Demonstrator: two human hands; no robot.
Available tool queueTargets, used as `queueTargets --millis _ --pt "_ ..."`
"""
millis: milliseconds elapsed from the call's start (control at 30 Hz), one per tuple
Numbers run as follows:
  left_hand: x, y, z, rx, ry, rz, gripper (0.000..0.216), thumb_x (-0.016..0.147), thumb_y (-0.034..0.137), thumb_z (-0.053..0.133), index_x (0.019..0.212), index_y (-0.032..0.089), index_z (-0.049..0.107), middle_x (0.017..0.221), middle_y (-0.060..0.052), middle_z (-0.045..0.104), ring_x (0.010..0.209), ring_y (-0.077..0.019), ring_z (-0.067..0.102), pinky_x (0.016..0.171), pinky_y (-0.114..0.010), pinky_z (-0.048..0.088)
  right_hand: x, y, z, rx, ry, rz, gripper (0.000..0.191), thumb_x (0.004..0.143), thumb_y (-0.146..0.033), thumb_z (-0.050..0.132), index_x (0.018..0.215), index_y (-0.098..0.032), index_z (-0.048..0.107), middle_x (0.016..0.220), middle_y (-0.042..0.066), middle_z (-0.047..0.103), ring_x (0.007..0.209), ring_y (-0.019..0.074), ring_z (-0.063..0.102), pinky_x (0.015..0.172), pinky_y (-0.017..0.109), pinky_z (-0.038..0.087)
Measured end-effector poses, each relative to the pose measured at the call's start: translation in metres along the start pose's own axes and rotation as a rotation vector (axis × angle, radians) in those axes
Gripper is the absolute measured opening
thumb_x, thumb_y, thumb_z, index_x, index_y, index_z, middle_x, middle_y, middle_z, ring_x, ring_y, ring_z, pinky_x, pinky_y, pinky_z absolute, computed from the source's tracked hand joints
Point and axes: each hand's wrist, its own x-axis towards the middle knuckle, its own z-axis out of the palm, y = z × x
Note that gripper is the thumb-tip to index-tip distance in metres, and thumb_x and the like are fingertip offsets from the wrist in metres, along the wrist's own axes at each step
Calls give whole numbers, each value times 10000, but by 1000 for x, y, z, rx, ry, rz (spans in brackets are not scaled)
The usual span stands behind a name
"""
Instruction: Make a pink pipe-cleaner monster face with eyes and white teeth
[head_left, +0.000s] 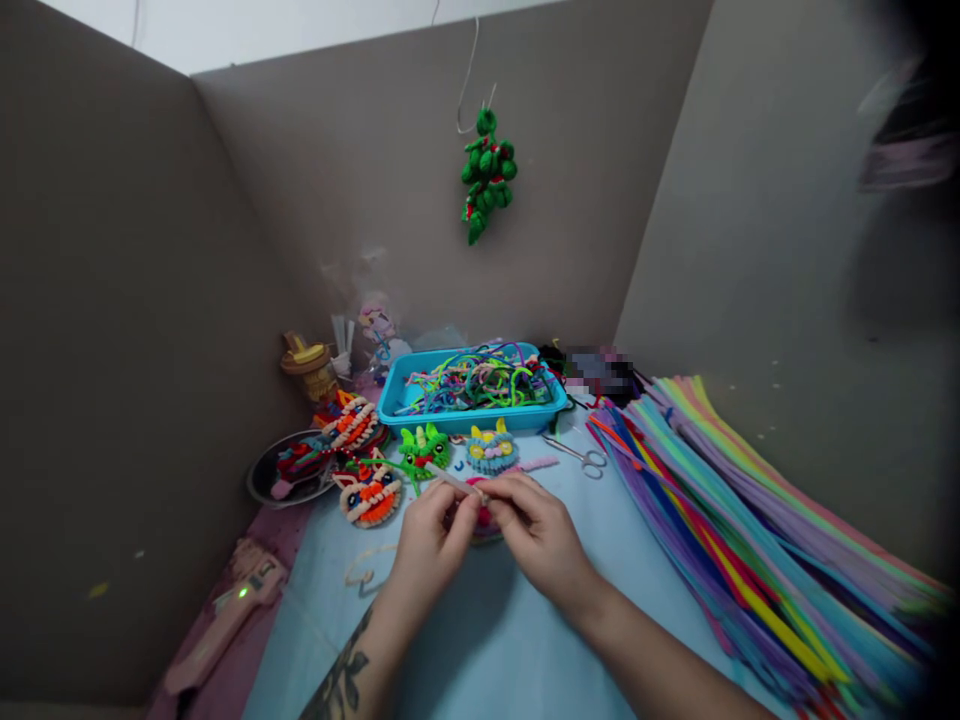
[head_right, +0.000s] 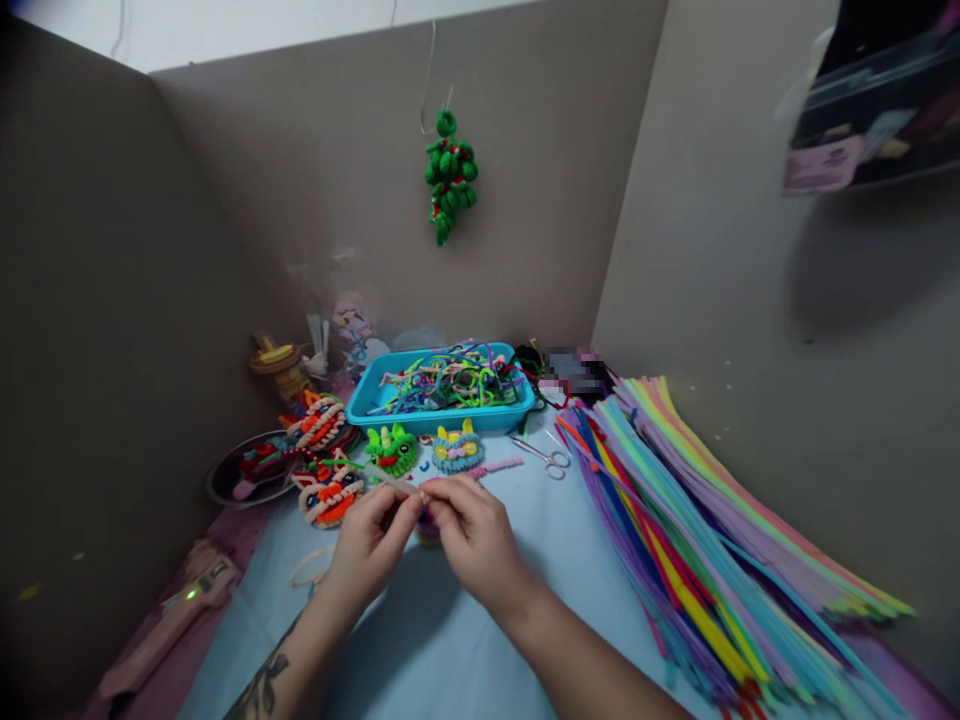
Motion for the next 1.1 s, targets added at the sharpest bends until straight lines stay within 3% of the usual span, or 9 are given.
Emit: queueTargets --millis 100,267,600,767,1100 --pt "0 0 0 12 15 25 234 881 287 491 704 155 569 651 -6 569 605 -128 531 559 -226 389 -2 3 2 -14 32 75 127 863 -179 514 940 -193 614 861 40 643 786 157 608 714 262 485" --pt "-1 -2 1 46 33 60 207 884 257 500 712 163 568 673 -10 583 631 -132 546 576 -225 404 -2 0 0 -107 23 -36 120 873 -169 496 840 -196 608 802 27 625 785 155 583 710 252 457" --pt "-4 -13 4 151 65 320 110 868 122 499 852 171 597 742 -25 622 694 -130 581 632 -212 448 -1 -3 1 -37 21 60 118 880 -195 489 838 -200 600 806 16 627 759 144 588 683 232 459" --pt "-3 -8 2 120 53 297 116 870 140 498 828 171 601 733 -27 633 679 -132 588 622 -216 455 -1 -4 0 -106 39 1 121 884 -183 482 843 -199 595 813 22 626 777 149 588 704 243 462" --pt "-5 1 3 132 41 112 220 882 246 482 702 168 581 640 -16 596 602 -131 539 567 -231 399 -2 3 1 -248 2 -194 171 903 -135 426 962 -215 565 879 58 602 860 182 581 779 312 486"
